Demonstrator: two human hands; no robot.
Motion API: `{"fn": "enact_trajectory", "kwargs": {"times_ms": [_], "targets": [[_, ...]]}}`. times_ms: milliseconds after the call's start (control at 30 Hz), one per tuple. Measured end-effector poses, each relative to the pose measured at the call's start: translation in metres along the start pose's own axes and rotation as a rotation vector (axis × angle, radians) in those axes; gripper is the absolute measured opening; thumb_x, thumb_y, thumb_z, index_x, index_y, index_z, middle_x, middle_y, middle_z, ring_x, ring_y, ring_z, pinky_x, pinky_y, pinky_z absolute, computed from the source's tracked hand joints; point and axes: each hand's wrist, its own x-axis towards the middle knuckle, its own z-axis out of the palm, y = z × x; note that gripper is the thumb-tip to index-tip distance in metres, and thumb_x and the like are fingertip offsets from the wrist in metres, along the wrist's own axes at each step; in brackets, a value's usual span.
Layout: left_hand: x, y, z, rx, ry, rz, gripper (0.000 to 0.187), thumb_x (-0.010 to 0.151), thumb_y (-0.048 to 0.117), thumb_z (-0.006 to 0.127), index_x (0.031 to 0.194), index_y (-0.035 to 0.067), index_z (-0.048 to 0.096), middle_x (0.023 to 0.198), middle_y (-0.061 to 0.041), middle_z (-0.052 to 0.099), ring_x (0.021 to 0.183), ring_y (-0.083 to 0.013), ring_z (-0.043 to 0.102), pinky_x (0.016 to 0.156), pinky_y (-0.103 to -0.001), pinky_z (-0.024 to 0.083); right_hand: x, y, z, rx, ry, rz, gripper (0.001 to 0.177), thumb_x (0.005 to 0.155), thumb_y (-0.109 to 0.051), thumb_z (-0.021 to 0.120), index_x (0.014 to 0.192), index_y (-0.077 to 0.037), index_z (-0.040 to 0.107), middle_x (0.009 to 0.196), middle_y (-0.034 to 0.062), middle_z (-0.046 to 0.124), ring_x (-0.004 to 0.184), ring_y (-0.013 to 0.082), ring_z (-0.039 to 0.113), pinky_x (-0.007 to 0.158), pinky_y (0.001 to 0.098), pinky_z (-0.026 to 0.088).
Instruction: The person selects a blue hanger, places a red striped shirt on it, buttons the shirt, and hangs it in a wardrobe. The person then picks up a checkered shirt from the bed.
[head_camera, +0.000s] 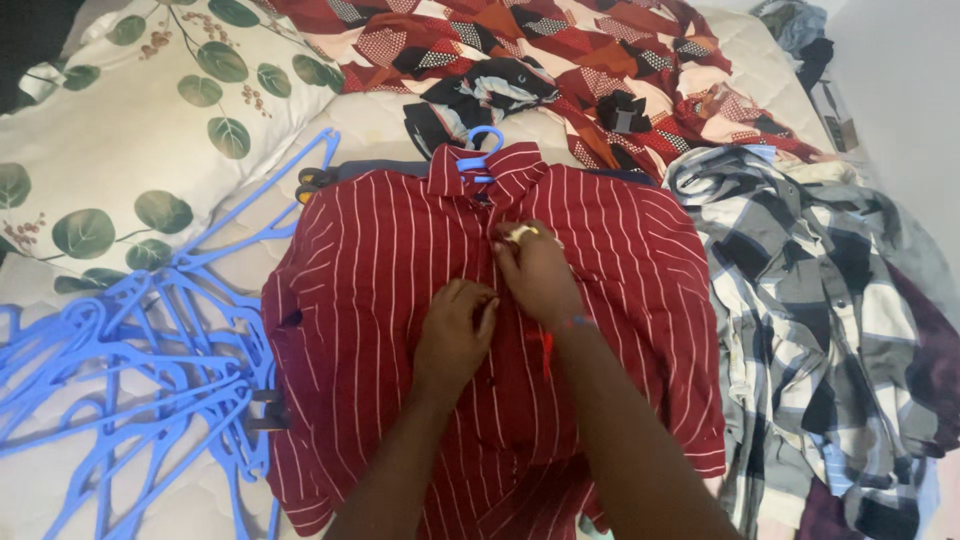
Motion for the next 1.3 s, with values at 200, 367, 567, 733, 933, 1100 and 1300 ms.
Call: {"fn": "enact_trajectory", "kwargs": {"times_ms": [200,367,567,733,933,1100,1300], "targets": [[-0.003,-0.004,0.001,-0.049,0.027,-0.058,0.018,0.095,0.009,0.067,0.111,0.003,0.067,0.108,-0.013,0.069,0.099,-0.0286,0.070,0.085,-0.039,0.058,-0.043,-0.026,-0.017,-0.170,0.050,0.123,0.042,0.081,-0.023,0.084,0.113,0.001,0.071,0.098,0.0204,0.070,0.089,0.0340,0.069,0.077,0.0446,0.055],[-0.002,-0.005,0.000,0.008,-0.004,-0.058,0.017,0.094,0.009,0.069,0.111,0.006,0.068,0.109,-0.012,0.069,0.103,-0.0280,0.068,0.088,-0.040,0.057,-0.062,-0.027,-0.015,-0.230,0.014,0.198,0.036,0.084,-0.026,0.081,0.110,-0.002,0.073,0.100,0.0177,0.071,0.085,0.0327,0.070,0.074,0.0433,0.056],[-0.003,-0.006,-0.001,0.013,-0.110,-0.084,0.019,0.089,0.012,0.073,0.108,0.010,0.070,0.108,-0.008,0.068,0.104,-0.0252,0.066,0.089,-0.040,0.056,-0.065,-0.021,-0.017,-0.220,0.041,0.308,0.026,0.092,-0.023,0.079,0.107,-0.003,0.072,0.093,0.0165,0.072,0.083,0.0334,0.070,0.074,0.0448,0.055],[-0.001,-0.007,0.003,0.034,-0.059,0.001,0.023,0.087,0.011,0.073,0.109,0.007,0.070,0.107,-0.010,0.067,0.103,-0.0272,0.065,0.089,-0.040,0.055,-0.065,-0.023,-0.022,-0.190,0.107,0.224,0.031,0.082,-0.022,0.084,0.099,0.000,0.071,0.094,0.0171,0.071,0.085,0.0339,0.069,0.074,0.0437,0.055],[-0.002,-0.008,0.002,0.036,-0.145,-0.102,0.014,0.096,0.016,0.070,0.107,0.007,0.070,0.103,-0.009,0.068,0.099,-0.0252,0.066,0.085,-0.040,0.056,-0.065,-0.022,-0.029,-0.173,-0.002,0.247,0.033,0.075,-0.021,0.087,0.100,-0.003,0.075,0.097,0.0159,0.073,0.086,0.0314,0.071,0.077,0.0420,0.057],[-0.002,-0.007,0.001,-0.006,-0.095,-0.097,0.022,0.092,0.017,0.074,0.113,0.009,0.070,0.099,-0.008,0.069,0.090,-0.0212,0.068,0.078,-0.036,0.058,-0.061,-0.017,-0.033,-0.050,-0.096,0.300,0.023,0.081,-0.016,0.081,0.103,-0.008,0.078,0.099,0.0121,0.076,0.086,0.0254,0.076,0.078,0.0372,0.060],[-0.001,-0.009,0.004,-0.077,-0.064,-0.145,0.029,0.089,0.017,0.075,0.116,0.009,0.069,0.101,-0.006,0.072,0.091,-0.0167,0.071,0.081,-0.031,0.062,-0.065,-0.017,-0.039,-0.057,-0.053,0.225,0.019,0.088,-0.010,0.075,0.107,-0.006,0.078,0.103,0.0135,0.076,0.087,0.0250,0.076,0.077,0.0360,0.060]]}}
